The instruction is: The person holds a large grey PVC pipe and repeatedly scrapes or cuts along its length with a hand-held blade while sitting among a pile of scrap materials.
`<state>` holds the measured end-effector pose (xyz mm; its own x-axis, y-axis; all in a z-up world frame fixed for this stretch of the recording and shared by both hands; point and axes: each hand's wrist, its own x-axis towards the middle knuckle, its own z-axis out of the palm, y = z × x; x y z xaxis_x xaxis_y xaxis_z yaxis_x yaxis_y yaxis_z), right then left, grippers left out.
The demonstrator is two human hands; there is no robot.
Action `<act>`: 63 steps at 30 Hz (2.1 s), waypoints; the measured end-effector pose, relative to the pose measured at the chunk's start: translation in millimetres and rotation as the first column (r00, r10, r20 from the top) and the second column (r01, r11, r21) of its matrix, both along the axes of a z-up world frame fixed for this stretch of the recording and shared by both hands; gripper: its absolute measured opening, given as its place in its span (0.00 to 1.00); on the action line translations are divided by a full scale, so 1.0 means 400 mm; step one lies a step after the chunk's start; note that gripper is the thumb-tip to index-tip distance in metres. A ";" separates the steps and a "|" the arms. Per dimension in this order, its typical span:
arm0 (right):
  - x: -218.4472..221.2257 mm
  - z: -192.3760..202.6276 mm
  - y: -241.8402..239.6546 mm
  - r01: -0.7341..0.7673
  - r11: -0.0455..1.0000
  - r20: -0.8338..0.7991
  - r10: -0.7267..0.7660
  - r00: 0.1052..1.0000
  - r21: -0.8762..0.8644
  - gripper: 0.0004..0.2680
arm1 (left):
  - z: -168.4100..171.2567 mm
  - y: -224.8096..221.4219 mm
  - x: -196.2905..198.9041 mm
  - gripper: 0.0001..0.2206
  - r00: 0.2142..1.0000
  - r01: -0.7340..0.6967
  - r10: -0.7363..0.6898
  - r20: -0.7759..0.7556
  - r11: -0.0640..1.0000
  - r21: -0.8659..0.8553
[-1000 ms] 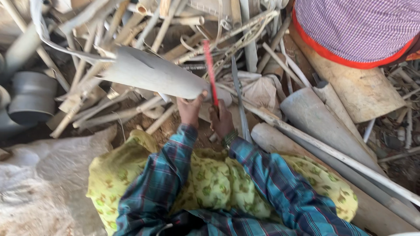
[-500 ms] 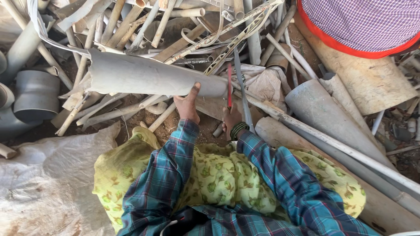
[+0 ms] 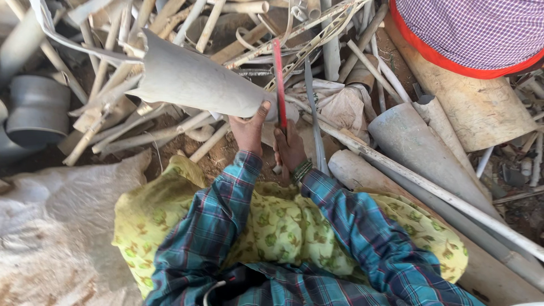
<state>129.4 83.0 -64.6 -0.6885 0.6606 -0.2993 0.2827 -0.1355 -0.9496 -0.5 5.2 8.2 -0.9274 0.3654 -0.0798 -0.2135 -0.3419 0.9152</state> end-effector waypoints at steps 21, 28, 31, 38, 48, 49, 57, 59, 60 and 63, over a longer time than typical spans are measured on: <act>0.010 0.051 -0.036 -0.072 0.990 -0.024 0.076 0.997 0.124 0.11 | -0.025 -0.011 -0.009 0.43 1.000 -0.016 0.017 -0.008 0.997 0.072; -0.011 0.056 -0.009 0.047 0.975 0.150 -0.014 0.989 -0.218 0.10 | -0.021 0.005 -0.028 0.47 0.999 -0.039 0.037 -0.033 0.997 -0.067; 0.006 0.038 -0.011 -0.113 0.990 -0.043 0.117 0.992 0.090 0.11 | -0.036 0.009 -0.008 0.43 0.997 -0.042 0.045 -0.069 0.998 0.056; -0.019 0.041 -0.020 0.079 0.968 0.222 -0.025 0.975 -0.238 0.14 | 0.000 -0.010 -0.028 0.42 0.998 0.004 -0.012 0.057 0.989 0.146; 0.001 0.048 -0.036 -0.001 0.996 0.225 0.020 0.974 -0.087 0.12 | 0.014 -0.011 -0.023 0.52 0.995 -0.060 0.051 0.089 0.993 0.103; -0.010 0.047 -0.036 -0.021 0.998 0.132 0.029 0.991 -0.066 0.13 | 0.013 -0.008 -0.026 0.55 0.995 -0.065 0.058 0.087 0.994 0.086; 0.011 0.018 -0.014 0.002 1.000 0.238 0.005 0.971 -0.030 0.13 | -0.015 0.011 -0.025 0.50 0.998 -0.062 0.061 0.022 0.997 0.048; 0.025 0.010 -0.024 -0.007 0.997 0.433 -0.025 0.901 0.072 0.13 | -0.012 -0.005 -0.021 0.50 0.997 -0.080 0.079 0.016 0.993 0.083; 0.021 0.010 -0.014 -0.081 0.992 0.309 0.048 0.950 0.095 0.13 | -0.005 0.001 -0.019 0.49 0.995 -0.095 0.095 0.003 0.992 0.080; 0.039 -0.004 -0.015 -0.188 0.955 0.061 0.179 0.982 0.227 0.15 | -0.007 -0.014 0.005 0.48 0.997 -0.079 0.075 0.033 0.989 0.122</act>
